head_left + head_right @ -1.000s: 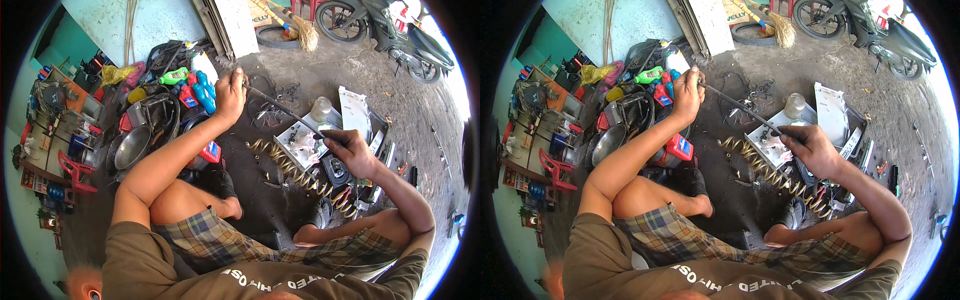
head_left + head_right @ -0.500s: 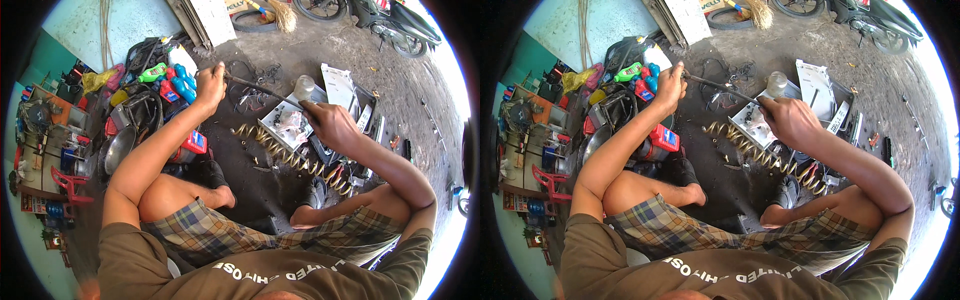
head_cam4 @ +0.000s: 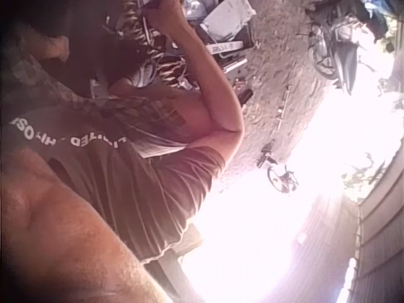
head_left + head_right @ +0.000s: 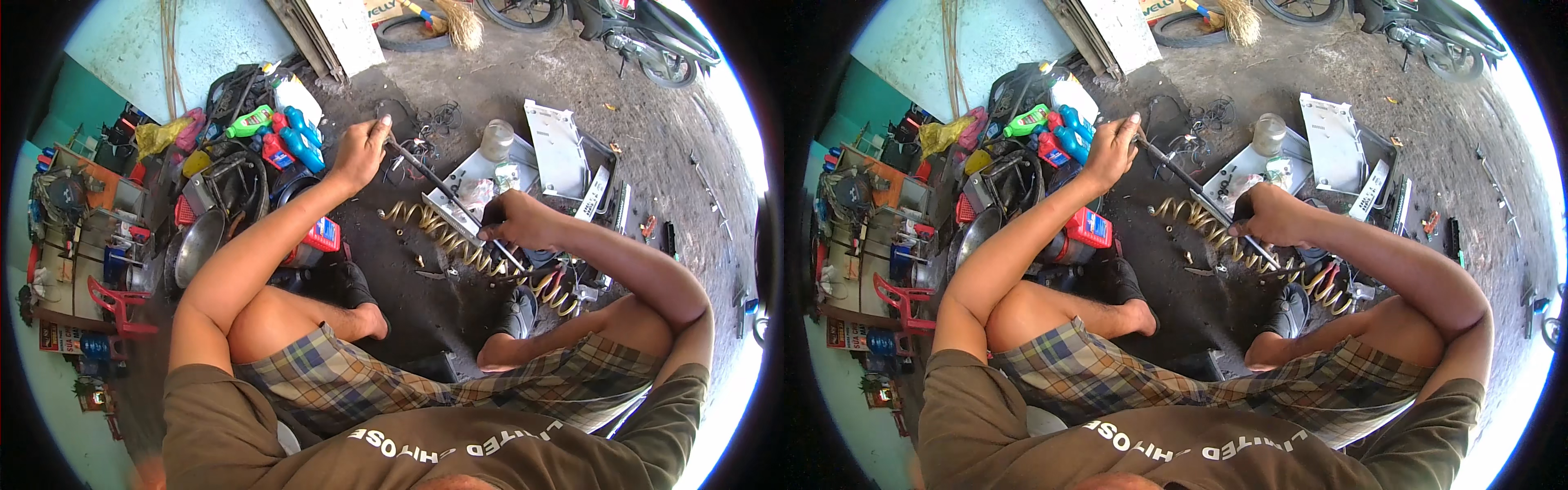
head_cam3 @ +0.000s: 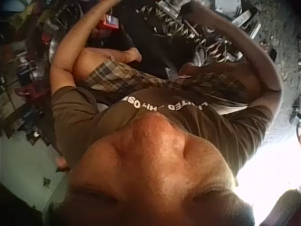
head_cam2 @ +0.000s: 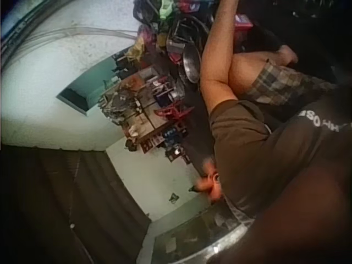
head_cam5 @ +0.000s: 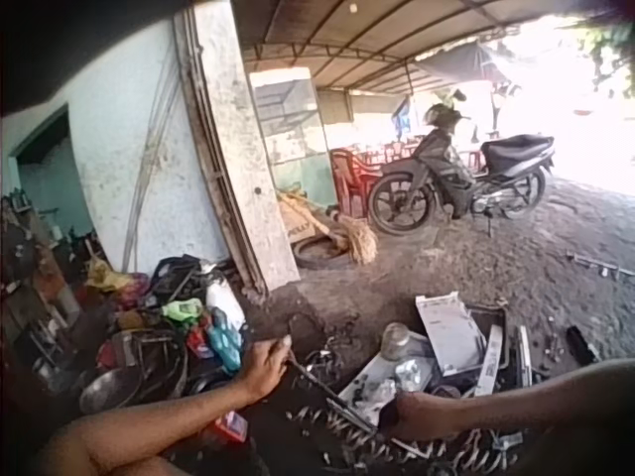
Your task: The person sits on the floor and retrieves small mechanical parts from a plastic jar, placing them into a metal tray. They then use a screwdriver to manipulate a small metal component, followed by assembling a brass fitting with a rubber seal.
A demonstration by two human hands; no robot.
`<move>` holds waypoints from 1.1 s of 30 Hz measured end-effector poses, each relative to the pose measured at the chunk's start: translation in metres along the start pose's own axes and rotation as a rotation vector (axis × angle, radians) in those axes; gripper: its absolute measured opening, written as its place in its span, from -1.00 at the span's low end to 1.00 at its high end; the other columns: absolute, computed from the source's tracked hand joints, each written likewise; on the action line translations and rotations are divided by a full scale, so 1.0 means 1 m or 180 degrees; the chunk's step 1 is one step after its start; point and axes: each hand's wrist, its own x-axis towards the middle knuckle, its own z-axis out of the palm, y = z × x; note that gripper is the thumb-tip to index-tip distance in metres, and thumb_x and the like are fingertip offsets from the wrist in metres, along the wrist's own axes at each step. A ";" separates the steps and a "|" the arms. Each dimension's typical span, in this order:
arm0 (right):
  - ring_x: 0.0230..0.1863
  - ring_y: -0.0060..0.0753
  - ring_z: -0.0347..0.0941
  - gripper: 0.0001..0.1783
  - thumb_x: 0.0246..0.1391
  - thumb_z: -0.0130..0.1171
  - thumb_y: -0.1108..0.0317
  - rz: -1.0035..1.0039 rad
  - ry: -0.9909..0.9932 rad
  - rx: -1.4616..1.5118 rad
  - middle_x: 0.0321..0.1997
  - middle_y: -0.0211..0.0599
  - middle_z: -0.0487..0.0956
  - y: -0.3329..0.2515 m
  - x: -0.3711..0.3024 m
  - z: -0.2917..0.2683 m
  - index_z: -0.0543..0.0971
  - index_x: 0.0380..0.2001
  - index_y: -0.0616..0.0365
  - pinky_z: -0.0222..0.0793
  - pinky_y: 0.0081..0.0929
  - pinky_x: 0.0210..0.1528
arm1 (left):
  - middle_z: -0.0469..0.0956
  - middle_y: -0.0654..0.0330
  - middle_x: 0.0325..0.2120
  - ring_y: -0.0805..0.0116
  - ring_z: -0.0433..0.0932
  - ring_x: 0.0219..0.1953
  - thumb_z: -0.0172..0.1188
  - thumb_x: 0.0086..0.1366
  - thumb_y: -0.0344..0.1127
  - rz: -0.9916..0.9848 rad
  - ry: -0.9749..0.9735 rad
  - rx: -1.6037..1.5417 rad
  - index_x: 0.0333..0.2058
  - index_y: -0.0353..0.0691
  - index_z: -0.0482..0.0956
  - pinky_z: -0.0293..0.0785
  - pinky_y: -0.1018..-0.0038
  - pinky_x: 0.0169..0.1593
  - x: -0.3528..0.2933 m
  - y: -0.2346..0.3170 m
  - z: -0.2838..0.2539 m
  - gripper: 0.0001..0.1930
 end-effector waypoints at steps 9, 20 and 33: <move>-0.30 -0.38 0.63 -0.58 0.18 0.50 0.25 0.0026 0.0035 0.0419 -0.33 -0.16 0.71 -0.011 -0.004 0.006 0.66 -0.16 0.47 0.64 -0.30 -0.31 | 0.20 0.45 -0.76 0.66 0.12 -0.77 -0.04 0.67 0.02 -0.0249 -0.0143 -0.0386 -0.43 -0.17 0.50 0.02 0.57 -0.68 -0.003 0.009 0.001 -0.51; -0.37 -0.40 0.62 -0.63 0.29 0.39 0.31 -0.0074 -0.0140 0.0402 -0.24 -0.15 0.73 -0.002 0.004 0.007 0.67 -0.01 0.42 0.61 -0.37 -0.34 | 0.33 0.41 -0.72 0.61 0.30 -0.72 0.01 0.65 0.00 -0.0573 -0.0356 -0.0508 -0.48 -0.23 0.55 0.18 0.53 -0.63 -0.009 0.017 0.005 -0.47; -0.41 -0.51 0.55 -0.64 0.20 0.49 0.27 -0.0044 -0.0073 0.0890 -0.30 -0.29 0.73 0.001 0.011 0.015 0.70 -0.15 0.40 0.53 -0.41 -0.37 | 0.17 0.47 -0.70 0.65 0.07 -0.73 0.03 0.64 0.02 -0.0971 -0.0393 -0.0923 -0.43 -0.09 0.44 -0.08 0.54 -0.64 -0.015 0.016 0.009 -0.56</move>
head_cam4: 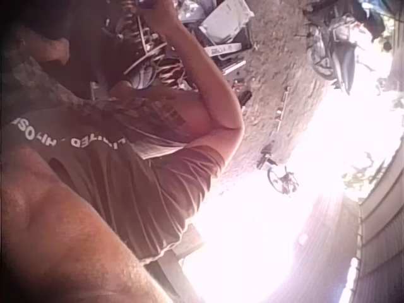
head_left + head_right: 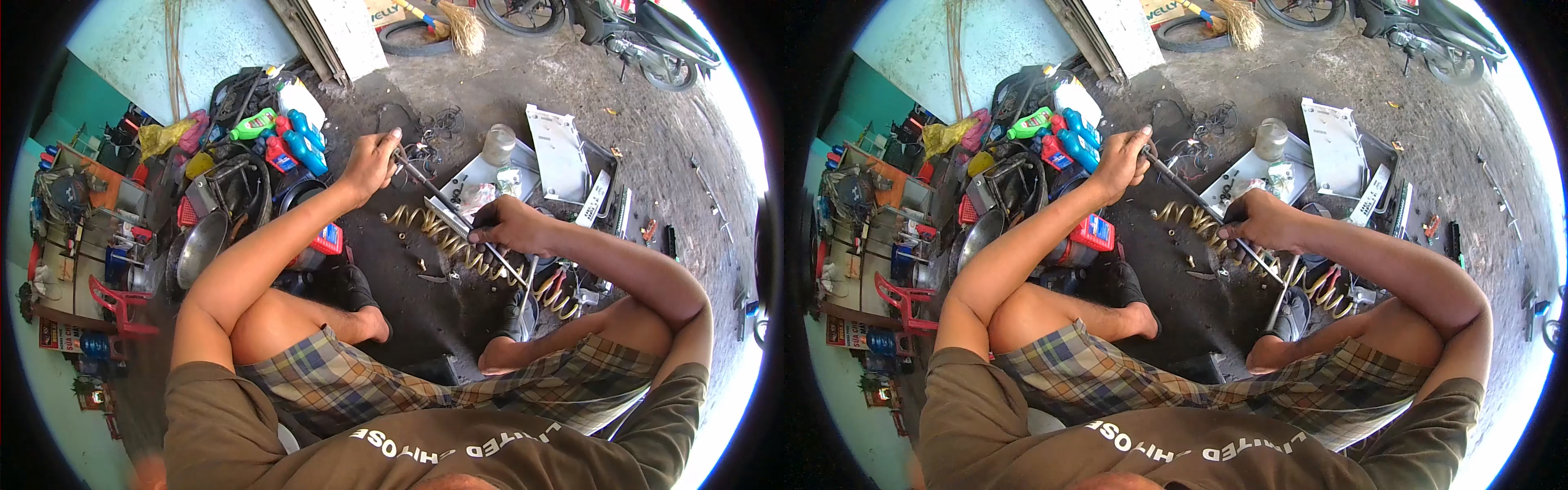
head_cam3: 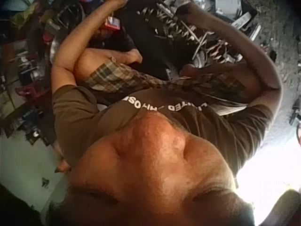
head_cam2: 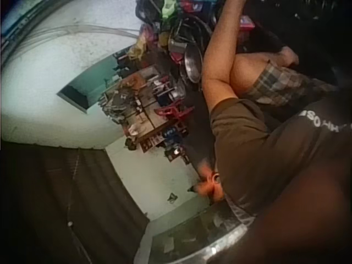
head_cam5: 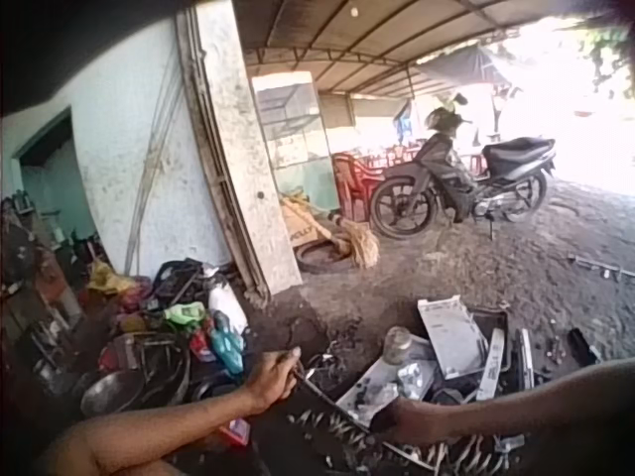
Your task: The person sits on the floor and retrieves small mechanical parts from a plastic jar, placing them into a metal tray. They then use a screwdriver to manipulate a small metal component, followed by assembling a brass fitting with a rubber seal.
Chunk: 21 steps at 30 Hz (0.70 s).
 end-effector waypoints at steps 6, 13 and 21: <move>-0.45 -0.46 0.54 -0.62 0.14 0.54 0.27 0.0004 0.0203 -0.0377 -0.37 -0.27 0.68 -0.018 -0.004 0.001 0.64 -0.24 0.39 0.50 -0.36 -0.42 | 0.14 0.48 -0.70 0.64 0.04 -0.73 0.03 0.64 0.03 0.0021 0.0002 -0.0113 -0.45 -0.04 0.40 -0.10 0.52 -0.63 0.002 -0.003 -0.001 -0.56; -0.27 -0.35 0.58 -0.43 0.16 0.50 0.18 -0.0503 0.0156 -0.0607 -0.19 -0.08 0.69 0.003 0.002 0.005 0.60 0.04 0.44 0.51 -0.21 -0.20 | 0.07 0.47 -0.72 0.61 0.01 -0.71 0.00 0.64 -0.01 -0.0227 -0.0007 -0.0747 -0.35 -0.17 0.51 -0.12 0.52 -0.62 0.005 -0.007 -0.009 -0.58; -0.68 -0.69 0.24 -0.62 0.36 0.36 0.04 -0.0041 0.1303 0.1093 -0.61 -0.56 0.45 -0.024 0.021 0.014 0.63 -0.31 0.16 0.06 -0.50 -0.66 | 0.06 0.45 -0.69 0.59 0.03 -0.66 -0.08 0.65 -0.06 -0.0268 -0.0418 -0.1509 -0.18 -0.16 0.52 -0.06 0.56 -0.60 -0.007 0.007 0.027 -0.67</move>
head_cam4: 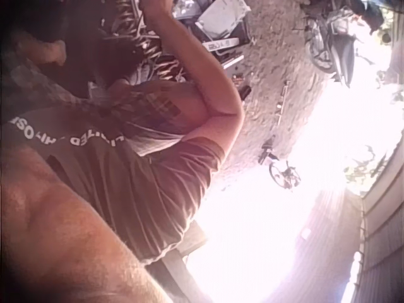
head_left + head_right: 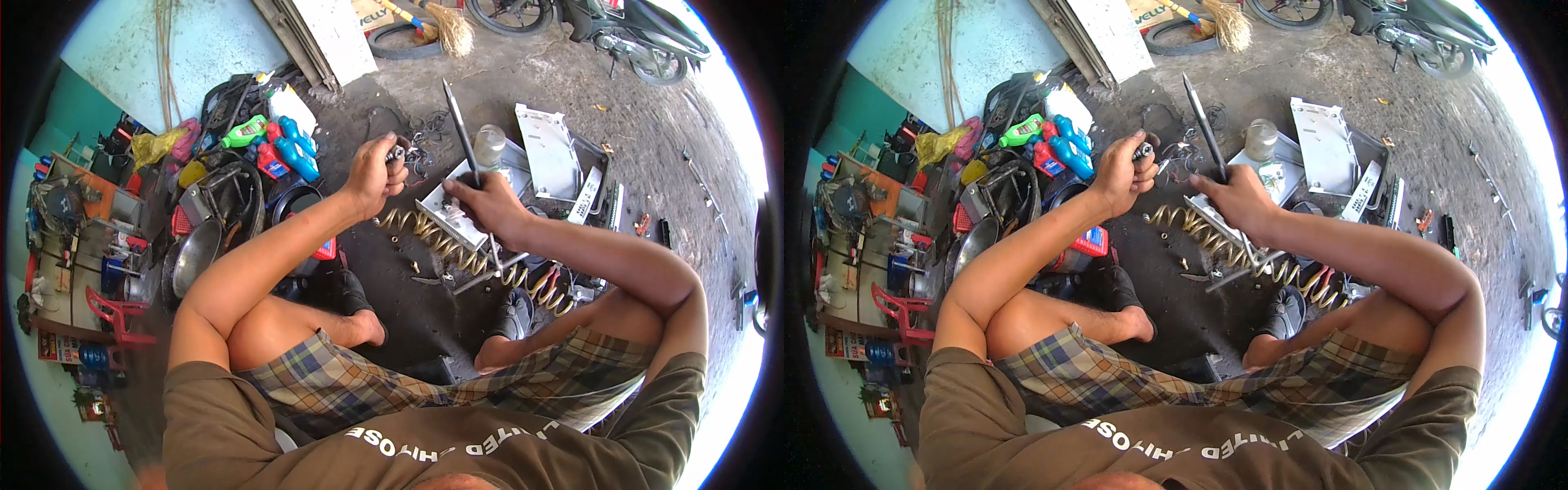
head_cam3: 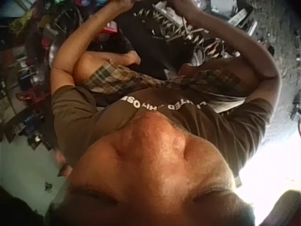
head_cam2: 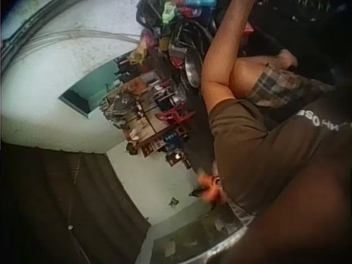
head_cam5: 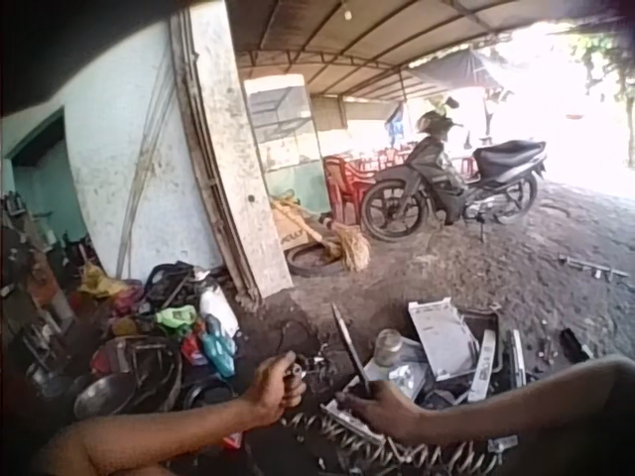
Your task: The person sits on the floor and retrieves small mechanical parts from a plastic jar, placing them into a metal tray. They then use a screwdriver to manipulate a small metal component, followed by assembling a brass fitting with a rubber seal.
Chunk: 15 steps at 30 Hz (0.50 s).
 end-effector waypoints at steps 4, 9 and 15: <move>-0.72 -0.67 0.18 -0.59 0.35 0.38 0.04 0.0013 -0.0063 0.0737 -0.62 -0.54 0.44 -0.027 -0.002 0.012 0.66 -0.33 0.22 0.01 -0.45 -0.68 | 0.14 0.43 -0.65 0.60 0.07 -0.65 -0.08 0.64 -0.08 0.0159 -0.0021 0.0242 -0.13 -0.14 0.50 -0.02 0.57 -0.58 -0.009 -0.008 0.026 -0.70; -0.70 -0.67 0.16 -0.63 0.32 0.42 0.11 -0.0015 -0.0006 0.0904 -0.61 -0.54 0.43 -0.032 0.007 0.020 0.66 -0.30 0.25 0.00 -0.43 -0.68 | 0.27 0.45 -0.58 0.64 0.18 -0.62 -0.07 0.66 -0.06 0.0478 0.0375 0.0877 -0.05 -0.11 0.53 0.05 0.59 -0.56 -0.011 -0.016 0.040 -0.71; -0.66 -0.72 0.20 -0.67 0.27 0.47 0.23 -0.0503 0.0105 0.0776 -0.56 -0.57 0.46 -0.030 0.012 0.027 0.64 -0.12 0.26 0.05 -0.52 -0.65 | 0.38 0.42 -0.53 0.66 0.27 -0.59 -0.11 0.68 -0.02 0.1121 0.0595 0.1718 0.03 -0.10 0.55 0.17 0.60 -0.55 -0.007 -0.027 0.030 -0.66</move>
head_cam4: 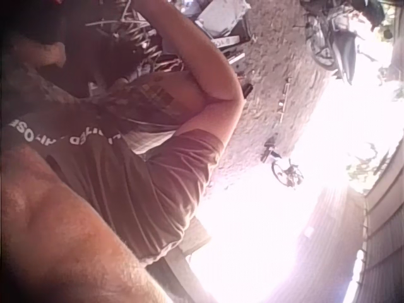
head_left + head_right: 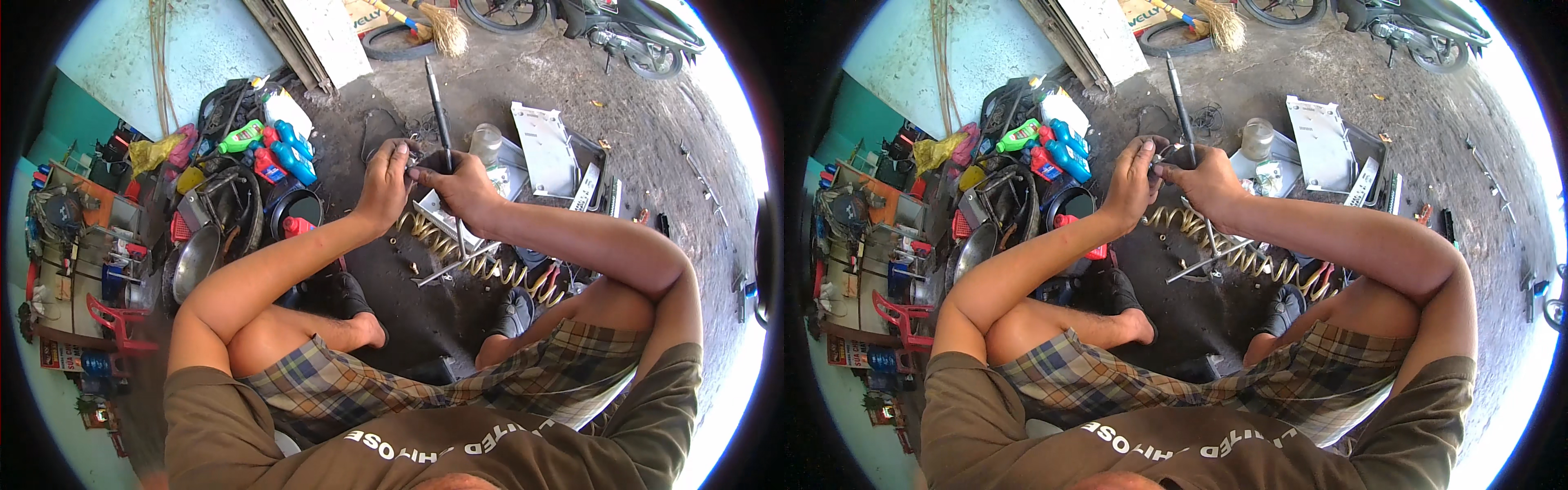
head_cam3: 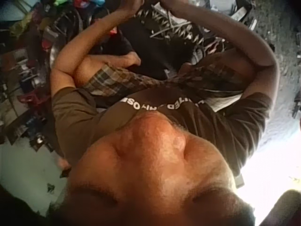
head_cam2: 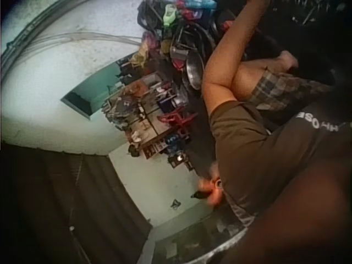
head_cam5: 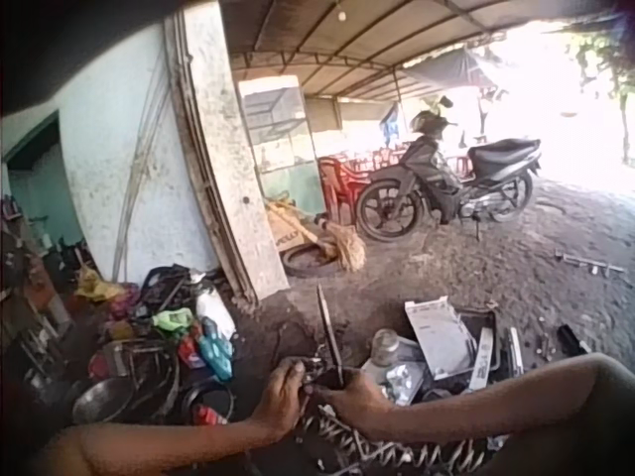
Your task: The person sits on the floor and retrieves small mechanical parts from a plastic jar, placing them into a metal tray. They then use a screwdriver to manipulate a small metal component, followed by assembling a brass fitting with a rubber seal.
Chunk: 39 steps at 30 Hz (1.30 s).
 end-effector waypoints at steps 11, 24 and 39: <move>-0.64 -0.74 0.22 -0.62 0.23 0.49 0.34 0.0102 -0.0057 0.0430 -0.49 -0.53 0.49 -0.002 0.000 0.006 0.61 0.02 0.25 0.05 -0.56 -0.67 | 0.38 0.44 -0.53 0.68 0.26 -0.59 -0.10 0.68 0.00 -0.0090 -0.0059 -0.0029 0.00 -0.07 0.57 0.15 0.63 -0.55 -0.002 0.004 0.001 -0.65; -0.66 -0.69 0.29 -0.64 0.16 0.51 0.45 0.0344 -0.0104 0.0892 -0.50 -0.46 0.54 0.005 0.006 -0.002 0.59 -0.04 0.27 0.12 -0.54 -0.68 | 0.53 0.30 -0.41 0.58 0.41 -0.44 -0.09 0.69 -0.15 -0.0014 0.0007 0.0074 -0.10 -0.27 0.56 0.38 0.50 -0.37 0.001 0.006 0.002 -0.67; -0.63 -0.71 0.36 -0.73 0.21 0.43 0.49 0.0254 -0.0278 0.1062 -0.43 -0.40 0.62 0.003 0.003 -0.016 0.64 -0.05 0.28 0.12 -0.62 -0.68 | 0.27 0.44 -0.59 0.65 0.13 -0.62 -0.11 0.66 0.00 -0.1068 -0.0644 -0.1594 0.00 -0.08 0.53 0.05 0.62 -0.55 0.001 0.021 -0.003 -0.66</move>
